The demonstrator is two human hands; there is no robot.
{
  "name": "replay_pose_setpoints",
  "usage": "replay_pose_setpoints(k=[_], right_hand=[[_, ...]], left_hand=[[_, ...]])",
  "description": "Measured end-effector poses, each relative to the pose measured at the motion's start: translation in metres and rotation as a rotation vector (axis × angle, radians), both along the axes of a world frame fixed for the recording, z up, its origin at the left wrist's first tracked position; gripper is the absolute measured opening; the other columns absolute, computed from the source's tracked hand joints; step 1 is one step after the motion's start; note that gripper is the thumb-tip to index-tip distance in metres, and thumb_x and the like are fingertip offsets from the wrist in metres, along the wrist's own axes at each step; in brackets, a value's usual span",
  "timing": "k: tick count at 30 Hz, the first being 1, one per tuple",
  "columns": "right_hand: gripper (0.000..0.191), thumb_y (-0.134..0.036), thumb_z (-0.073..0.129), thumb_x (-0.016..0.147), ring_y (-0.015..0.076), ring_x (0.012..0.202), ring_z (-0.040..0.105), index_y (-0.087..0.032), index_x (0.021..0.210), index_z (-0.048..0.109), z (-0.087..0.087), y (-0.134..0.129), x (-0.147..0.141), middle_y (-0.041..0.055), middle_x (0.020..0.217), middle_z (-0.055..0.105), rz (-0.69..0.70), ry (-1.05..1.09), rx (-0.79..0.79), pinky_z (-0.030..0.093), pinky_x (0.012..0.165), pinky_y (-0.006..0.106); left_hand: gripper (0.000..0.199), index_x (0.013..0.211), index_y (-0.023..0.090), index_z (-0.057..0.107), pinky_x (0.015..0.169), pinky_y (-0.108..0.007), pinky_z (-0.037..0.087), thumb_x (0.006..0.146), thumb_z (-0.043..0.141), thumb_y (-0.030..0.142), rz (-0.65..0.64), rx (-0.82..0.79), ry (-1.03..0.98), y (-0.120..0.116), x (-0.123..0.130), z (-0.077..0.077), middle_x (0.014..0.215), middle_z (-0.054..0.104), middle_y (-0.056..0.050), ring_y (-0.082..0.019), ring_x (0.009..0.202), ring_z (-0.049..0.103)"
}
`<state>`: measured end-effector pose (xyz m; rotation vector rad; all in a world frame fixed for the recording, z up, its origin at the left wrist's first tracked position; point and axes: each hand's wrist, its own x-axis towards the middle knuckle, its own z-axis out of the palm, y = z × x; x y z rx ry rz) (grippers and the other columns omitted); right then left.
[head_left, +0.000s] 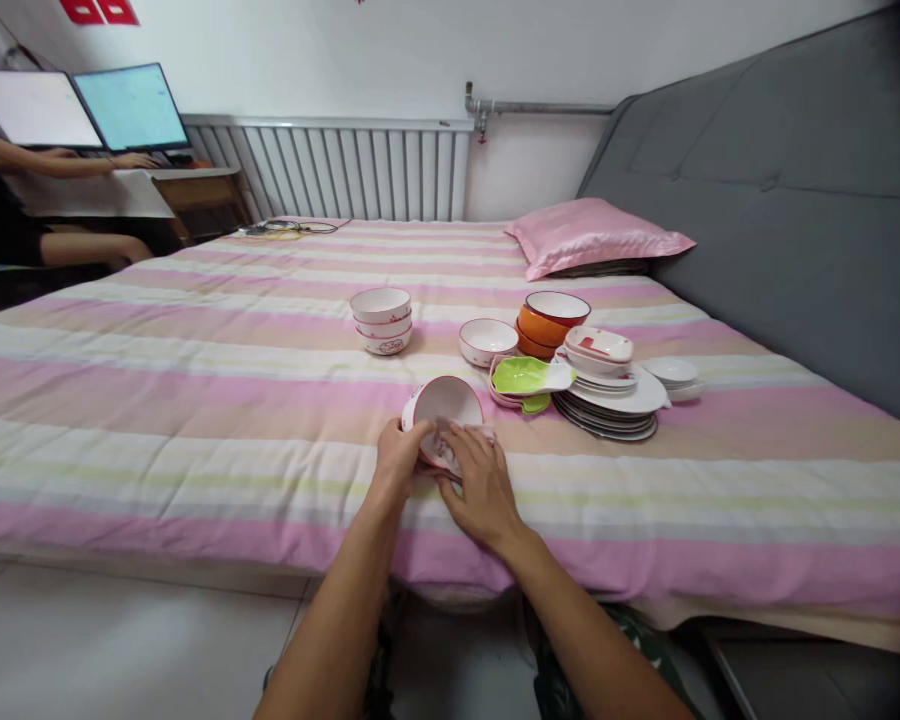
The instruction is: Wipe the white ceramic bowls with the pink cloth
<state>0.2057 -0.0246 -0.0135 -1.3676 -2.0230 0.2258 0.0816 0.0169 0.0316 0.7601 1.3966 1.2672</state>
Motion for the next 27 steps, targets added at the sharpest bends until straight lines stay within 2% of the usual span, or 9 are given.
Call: replay_pose_setpoints(k=[3,6,9,12,15,20,24,27], right_hand=[[0.066,-0.014,0.052,0.066,0.0270,0.133,0.035,-0.015,0.132,0.046,-0.001,0.003,0.003,0.0101,0.142,0.045,0.039,0.123,0.051,0.025,0.111,0.048],[0.066,-0.008,0.050,0.060,0.0262,0.130,0.039,-0.015,0.126,0.050,0.001,0.004,0.006,0.0106,0.136,0.050,0.043,0.240,0.118,0.030,0.111,0.045],[0.052,-0.008,0.050,0.063,0.0267,0.121,0.045,-0.016,0.114,0.057,0.004,0.006,0.009,0.0122,0.124,0.057,-0.094,0.353,0.178,0.036,0.105,0.047],[0.026,-0.013,0.052,0.070,0.0268,0.110,0.052,-0.018,0.094,0.063,0.005,0.009,0.012,0.0123,0.111,0.062,-0.253,0.438,0.202,0.042,0.097,0.047],[0.010,-0.018,0.054,0.075,0.0252,0.101,0.055,-0.018,0.080,0.063,0.007,0.010,0.015,0.0112,0.101,0.063,-0.309,0.492,0.181,0.046,0.089,0.043],[0.012,-0.027,0.052,0.080,0.0191,0.081,0.059,-0.018,0.083,0.060,0.008,0.012,0.017,0.0074,0.090,0.062,-0.307,0.724,0.054,0.049,0.070,0.031],[0.020,-0.039,0.055,0.079,0.0142,0.066,0.055,-0.019,0.081,0.056,0.005,0.017,0.022,-0.0005,0.074,0.058,-0.407,1.039,-0.127,0.048,0.061,0.026],[0.027,-0.046,0.058,0.074,0.0124,0.059,0.052,-0.020,0.076,0.052,0.006,0.022,0.028,-0.0043,0.067,0.052,-0.427,1.307,-0.277,0.048,0.050,0.024]], left_hand=[[0.029,0.077,0.011,0.060,0.049,-0.025,0.044,0.053,0.063,0.027,0.051,0.031,-0.029,0.001,0.002,-0.003,0.061,0.057,0.000,-0.013,0.053,0.054],[0.027,0.076,0.013,0.059,0.051,-0.025,0.043,0.054,0.062,0.028,0.112,0.042,-0.048,0.001,0.002,-0.005,0.060,0.057,0.000,-0.014,0.054,0.053],[0.025,0.074,0.014,0.057,0.049,-0.023,0.040,0.054,0.063,0.028,0.166,0.035,-0.060,0.001,0.003,-0.005,0.058,0.054,0.002,-0.013,0.054,0.052],[0.024,0.073,0.014,0.057,0.048,-0.023,0.039,0.054,0.063,0.029,0.187,0.037,-0.096,0.000,0.004,-0.005,0.060,0.055,0.002,-0.013,0.054,0.051],[0.024,0.073,0.015,0.057,0.049,-0.023,0.039,0.055,0.062,0.029,0.197,0.043,-0.147,-0.002,0.004,-0.003,0.062,0.056,0.001,-0.013,0.055,0.052],[0.027,0.081,0.014,0.059,0.053,-0.024,0.043,0.058,0.058,0.028,0.224,0.021,-0.255,-0.004,0.001,0.004,0.067,0.059,-0.001,-0.014,0.059,0.055],[0.028,0.086,0.015,0.060,0.057,-0.023,0.046,0.060,0.056,0.025,0.283,0.007,-0.359,-0.007,-0.002,0.012,0.075,0.061,-0.002,-0.016,0.068,0.059],[0.029,0.089,0.017,0.060,0.052,-0.022,0.046,0.061,0.057,0.025,0.324,-0.007,-0.380,-0.009,-0.003,0.016,0.076,0.060,-0.002,-0.016,0.068,0.059]])
